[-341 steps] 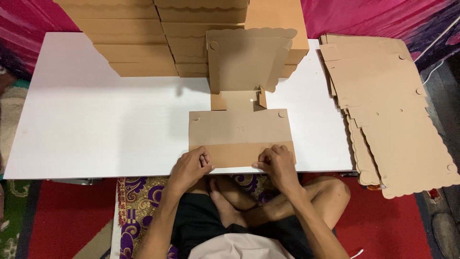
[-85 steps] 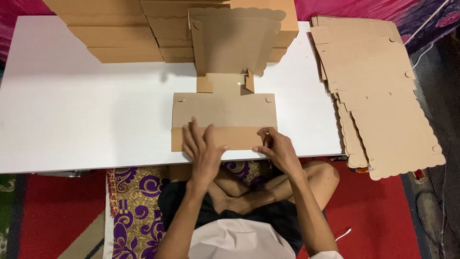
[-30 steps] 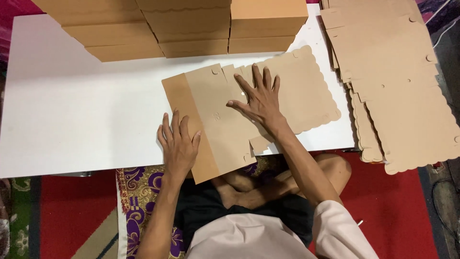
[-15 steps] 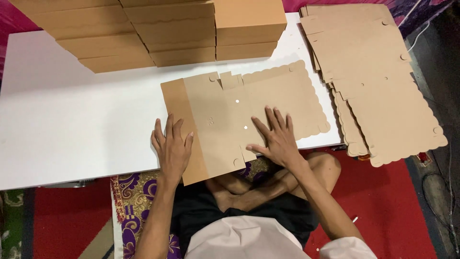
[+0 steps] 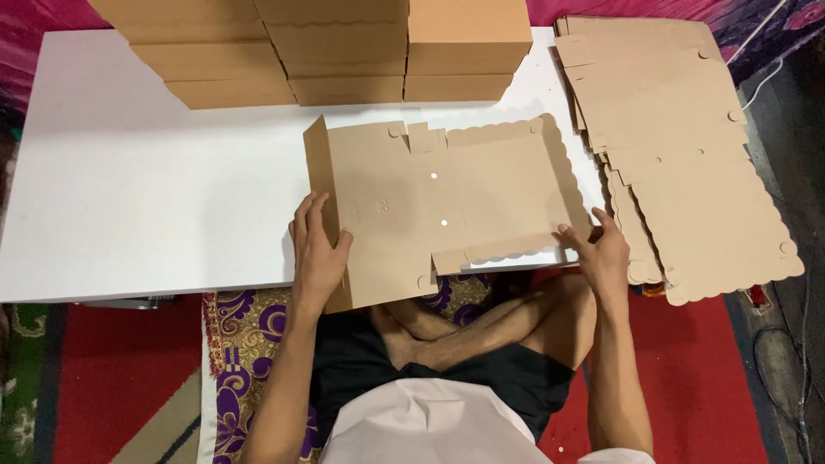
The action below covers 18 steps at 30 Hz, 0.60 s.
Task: Assembling a cardboard box by folding and interlocking pre-cut flaps.
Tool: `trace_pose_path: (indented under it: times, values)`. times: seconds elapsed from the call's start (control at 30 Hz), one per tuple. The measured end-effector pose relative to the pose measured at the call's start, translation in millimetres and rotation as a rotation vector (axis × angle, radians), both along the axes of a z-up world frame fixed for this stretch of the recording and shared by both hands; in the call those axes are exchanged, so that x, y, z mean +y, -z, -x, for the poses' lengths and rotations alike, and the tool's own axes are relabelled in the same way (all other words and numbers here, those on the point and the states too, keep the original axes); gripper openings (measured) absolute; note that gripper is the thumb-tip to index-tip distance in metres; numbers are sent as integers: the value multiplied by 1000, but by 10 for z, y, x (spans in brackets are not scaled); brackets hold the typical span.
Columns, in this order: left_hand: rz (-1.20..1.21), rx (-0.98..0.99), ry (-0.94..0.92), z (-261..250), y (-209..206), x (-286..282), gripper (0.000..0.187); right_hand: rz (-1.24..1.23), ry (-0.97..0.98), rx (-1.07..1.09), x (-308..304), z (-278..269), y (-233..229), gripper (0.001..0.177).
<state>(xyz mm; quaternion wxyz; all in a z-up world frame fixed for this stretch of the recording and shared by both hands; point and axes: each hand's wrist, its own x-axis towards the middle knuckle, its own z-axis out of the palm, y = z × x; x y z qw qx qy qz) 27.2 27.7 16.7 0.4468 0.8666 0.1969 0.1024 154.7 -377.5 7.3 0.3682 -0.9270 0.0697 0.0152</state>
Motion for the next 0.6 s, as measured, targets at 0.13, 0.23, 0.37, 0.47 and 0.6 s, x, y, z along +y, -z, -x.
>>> trace_pose_path:
  times: [0.13,0.23,0.37,0.47,0.6]
  values:
    - [128,-97,-37,69,3,124,59,-160,-14,-25,-9,12,37,56]
    - [176,-161,-67,100,204,211,53,-517,19,-104,79,124,29,45]
    - [386,-184,-59,52,377,184,52,-976,265,-166,117,115,104,35]
    - [465,-168,-9,25,402,136,53,-1078,290,-93,180,152,57,31]
    - [341,-127,38,-29,267,27,51,-981,175,36,128,36,568,28]
